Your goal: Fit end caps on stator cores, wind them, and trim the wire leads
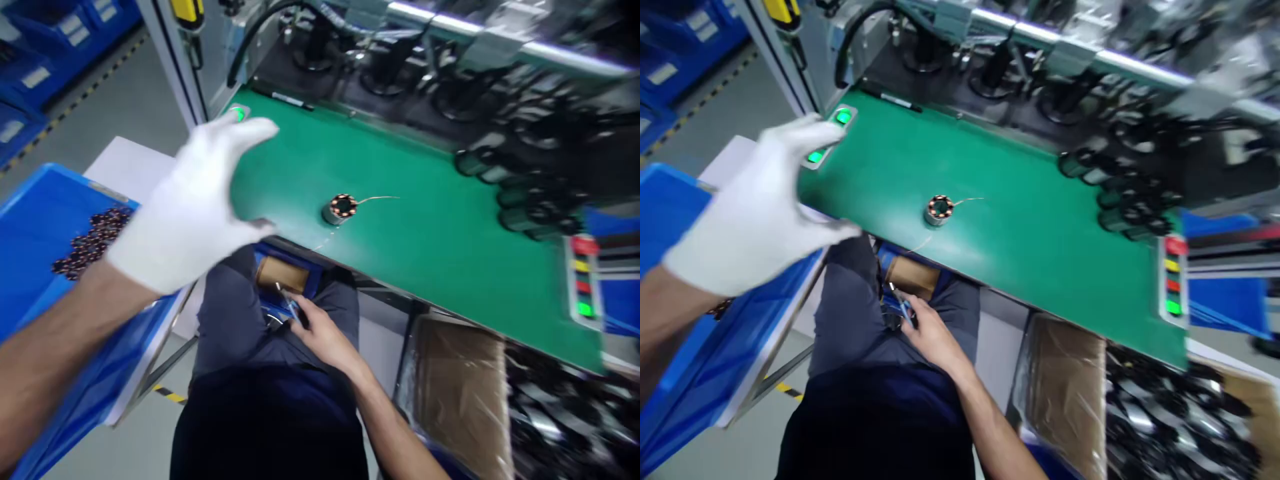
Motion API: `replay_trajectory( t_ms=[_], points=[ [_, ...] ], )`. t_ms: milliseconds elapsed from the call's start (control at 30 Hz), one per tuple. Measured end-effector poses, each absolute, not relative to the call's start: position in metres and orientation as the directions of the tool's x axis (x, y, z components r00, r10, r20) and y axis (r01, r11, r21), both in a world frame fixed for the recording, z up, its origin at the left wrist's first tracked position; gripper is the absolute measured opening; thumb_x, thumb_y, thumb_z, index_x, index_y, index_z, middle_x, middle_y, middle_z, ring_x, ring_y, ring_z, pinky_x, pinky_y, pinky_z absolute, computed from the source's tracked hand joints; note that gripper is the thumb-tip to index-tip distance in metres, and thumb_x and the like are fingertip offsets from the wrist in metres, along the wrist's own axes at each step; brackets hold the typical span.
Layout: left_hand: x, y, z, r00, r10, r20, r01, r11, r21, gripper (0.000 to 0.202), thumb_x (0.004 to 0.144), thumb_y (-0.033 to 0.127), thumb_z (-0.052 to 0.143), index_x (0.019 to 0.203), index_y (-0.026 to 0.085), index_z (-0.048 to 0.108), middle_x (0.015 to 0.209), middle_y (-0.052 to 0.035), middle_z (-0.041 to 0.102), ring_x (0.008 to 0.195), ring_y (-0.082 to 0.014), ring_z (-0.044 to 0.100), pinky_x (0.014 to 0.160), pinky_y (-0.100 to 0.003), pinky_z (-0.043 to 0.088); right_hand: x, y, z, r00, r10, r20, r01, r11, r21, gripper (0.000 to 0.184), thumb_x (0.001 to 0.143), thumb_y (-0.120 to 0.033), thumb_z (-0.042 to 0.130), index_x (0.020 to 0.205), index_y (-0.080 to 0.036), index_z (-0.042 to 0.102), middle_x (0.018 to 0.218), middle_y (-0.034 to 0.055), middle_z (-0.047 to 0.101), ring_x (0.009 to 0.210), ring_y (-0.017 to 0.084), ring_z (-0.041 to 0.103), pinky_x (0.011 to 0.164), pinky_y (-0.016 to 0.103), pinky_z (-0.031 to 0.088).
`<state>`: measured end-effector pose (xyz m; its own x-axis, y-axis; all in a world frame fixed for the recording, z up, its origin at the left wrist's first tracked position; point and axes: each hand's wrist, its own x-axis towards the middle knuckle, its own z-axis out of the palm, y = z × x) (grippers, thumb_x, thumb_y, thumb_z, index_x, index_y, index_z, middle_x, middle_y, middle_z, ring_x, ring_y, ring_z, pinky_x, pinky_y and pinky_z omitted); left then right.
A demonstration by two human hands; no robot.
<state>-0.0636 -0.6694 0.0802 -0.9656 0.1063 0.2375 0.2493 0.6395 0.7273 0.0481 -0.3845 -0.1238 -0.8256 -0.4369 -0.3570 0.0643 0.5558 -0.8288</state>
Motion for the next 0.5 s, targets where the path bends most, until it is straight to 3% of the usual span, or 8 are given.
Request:
replay_trajectory(
  t_ms=[33,100,167,267,400,500],
  points=[
    [-0.076,-0.637,0.076,-0.95,0.222,0.219,0.312,0.656,0.687,0.097,0.077,0.031,0.098,0.164,0.011,0.061,0.169,-0.0124,0.062,0.163,-0.0386,0.055,0.138,-0.061,0.036,0.05,-0.383,-0.121,-0.832,-0.433,-0.348,0.063,0.549,-0.834,0.064,0.098,-0.026,0.064,0.162,-0.018,0.067,0.137,0.0137,0.082,0.121,0.025,0.078,0.117,0.042,0.059],
    [-0.097,-0.588,0.056,-0.945,0.304,0.12,0.303,0.676,0.672,0.091,0.089,0.035,0.089,0.17,0.011,0.054,0.154,-0.0134,0.071,0.153,-0.0391,0.065,0.129,-0.061,0.048,0.057,-0.377,-0.115,-0.846,-0.408,-0.342,0.08,0.537,-0.84,0.066,0.098,-0.025,0.066,0.163,-0.019,0.067,0.132,0.0122,0.081,0.112,0.023,0.077,0.11,0.04,0.061],
    [-0.111,-0.559,0.03,-0.951,0.291,0.105,0.282,0.677,0.68,0.079,0.089,0.033,0.09,0.161,0.014,0.062,0.136,-0.012,0.078,0.137,-0.0392,0.075,0.12,-0.058,0.057,0.065,-0.367,-0.108,-0.862,-0.367,-0.349,0.117,0.525,-0.843,0.067,0.097,-0.025,0.068,0.163,-0.02,0.067,0.125,0.0092,0.081,0.101,0.021,0.074,0.099,0.036,0.062],
    [-0.112,-0.549,0.005,-0.95,0.207,0.233,0.312,0.627,0.714,0.053,0.087,0.021,0.09,0.137,0.019,0.073,0.123,-0.0092,0.083,0.119,-0.0339,0.08,0.112,-0.05,0.062,0.08,-0.346,-0.102,-0.88,-0.3,-0.368,0.186,0.496,-0.848,0.061,0.098,-0.026,0.068,0.159,-0.02,0.071,0.108,0.0038,0.081,0.086,0.018,0.07,0.087,0.032,0.061],
    [-0.071,-0.56,0.017,-0.918,0.209,0.338,0.397,0.497,0.771,0.015,0.1,0.028,0.082,0.113,0.024,0.075,0.121,-0.0055,0.084,0.111,-0.024,0.082,0.103,-0.04,0.062,0.099,-0.328,-0.095,-0.912,-0.19,-0.364,0.256,0.431,-0.865,0.052,0.104,-0.029,0.062,0.153,-0.021,0.075,0.111,0.0051,0.082,0.099,0.022,0.076,0.099,0.037,0.062],
    [-0.031,-0.566,0.033,-0.893,0.242,0.38,0.449,0.546,0.707,0.012,0.095,0.027,0.085,0.097,0.027,0.073,0.126,-0.0035,0.083,0.114,-0.0223,0.082,0.101,-0.036,0.062,0.105,-0.331,-0.081,-0.944,-0.14,-0.298,0.234,0.354,-0.906,0.052,0.104,-0.024,0.059,0.153,-0.023,0.076,0.11,0.0051,0.081,0.1,0.021,0.076,0.098,0.036,0.063]
  ],
)
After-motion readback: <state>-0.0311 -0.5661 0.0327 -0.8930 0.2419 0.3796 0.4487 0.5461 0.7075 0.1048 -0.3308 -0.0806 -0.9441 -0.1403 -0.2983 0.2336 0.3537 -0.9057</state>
